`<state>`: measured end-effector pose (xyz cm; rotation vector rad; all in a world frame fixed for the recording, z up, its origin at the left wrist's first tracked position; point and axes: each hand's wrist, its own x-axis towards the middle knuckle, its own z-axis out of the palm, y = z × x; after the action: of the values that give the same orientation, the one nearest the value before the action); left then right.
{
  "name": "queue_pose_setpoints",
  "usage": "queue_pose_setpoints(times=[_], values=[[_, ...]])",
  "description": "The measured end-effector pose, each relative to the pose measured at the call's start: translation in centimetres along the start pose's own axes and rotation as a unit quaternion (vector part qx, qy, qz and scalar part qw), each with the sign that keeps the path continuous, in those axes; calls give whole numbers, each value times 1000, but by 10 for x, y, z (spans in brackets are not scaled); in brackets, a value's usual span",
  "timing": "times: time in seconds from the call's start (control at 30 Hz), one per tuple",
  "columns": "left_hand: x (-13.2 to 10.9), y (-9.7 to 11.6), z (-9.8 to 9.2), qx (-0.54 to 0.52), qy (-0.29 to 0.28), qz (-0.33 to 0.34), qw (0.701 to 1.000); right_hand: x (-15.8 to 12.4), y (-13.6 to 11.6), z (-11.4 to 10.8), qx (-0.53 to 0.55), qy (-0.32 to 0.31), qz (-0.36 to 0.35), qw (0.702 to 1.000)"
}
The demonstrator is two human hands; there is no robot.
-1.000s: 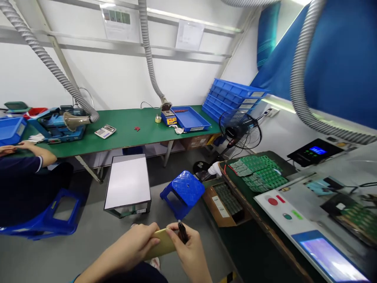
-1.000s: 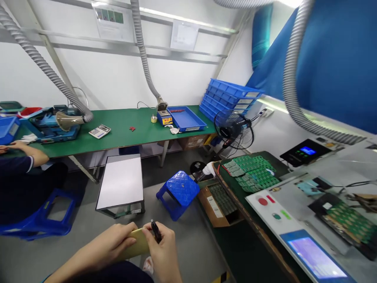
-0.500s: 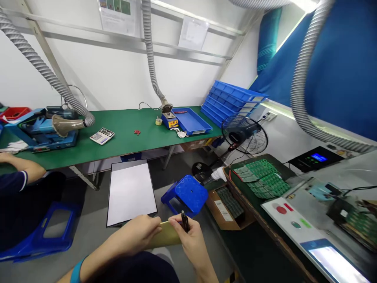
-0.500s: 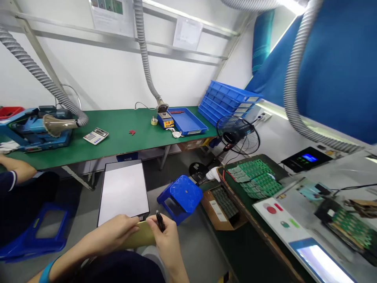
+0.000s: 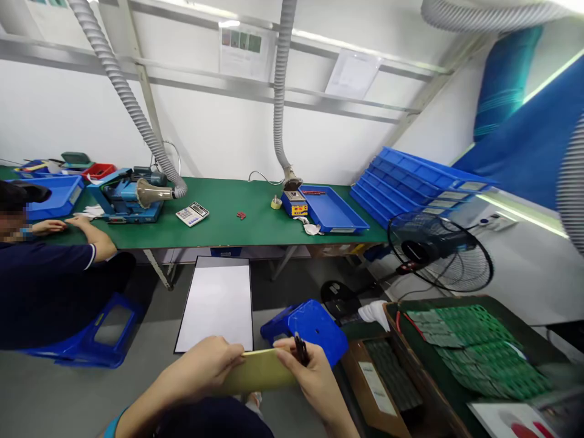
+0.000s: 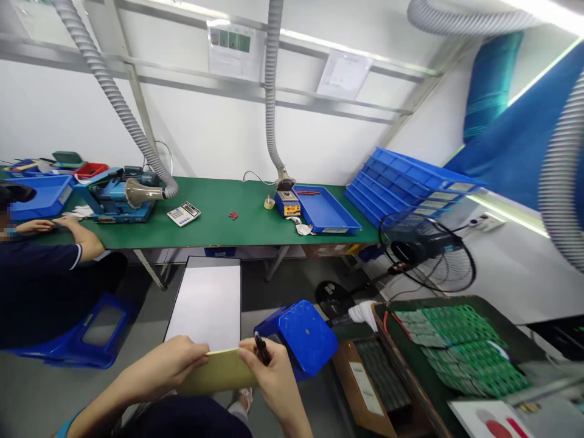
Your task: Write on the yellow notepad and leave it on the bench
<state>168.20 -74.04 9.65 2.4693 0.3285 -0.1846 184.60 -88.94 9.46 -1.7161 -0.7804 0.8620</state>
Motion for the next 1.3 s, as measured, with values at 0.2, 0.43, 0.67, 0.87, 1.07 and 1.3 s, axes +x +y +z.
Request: queue_pose_setpoints(times=[0.2,0.43,0.67,0.87,1.07,1.3], values=[[9,14,7,-1,22,-20,1000,10,17,-16,29,-40,-18,999],[16,32,11,-72,24,-101,992,13,35,-41,54,79,-26,995],[43,50,20,-86,3,-65,994,8,58,-75,112,65,0,992],[97,67,31,-145,-36,8,989,-7,74,-119,87,119,-6,989],[162,98,46,-331,52,-15,942,-19,89,-168,201,220,44,953],[207,136,75,-353,150,-33,923,-28,103,-207,323,194,107,920]])
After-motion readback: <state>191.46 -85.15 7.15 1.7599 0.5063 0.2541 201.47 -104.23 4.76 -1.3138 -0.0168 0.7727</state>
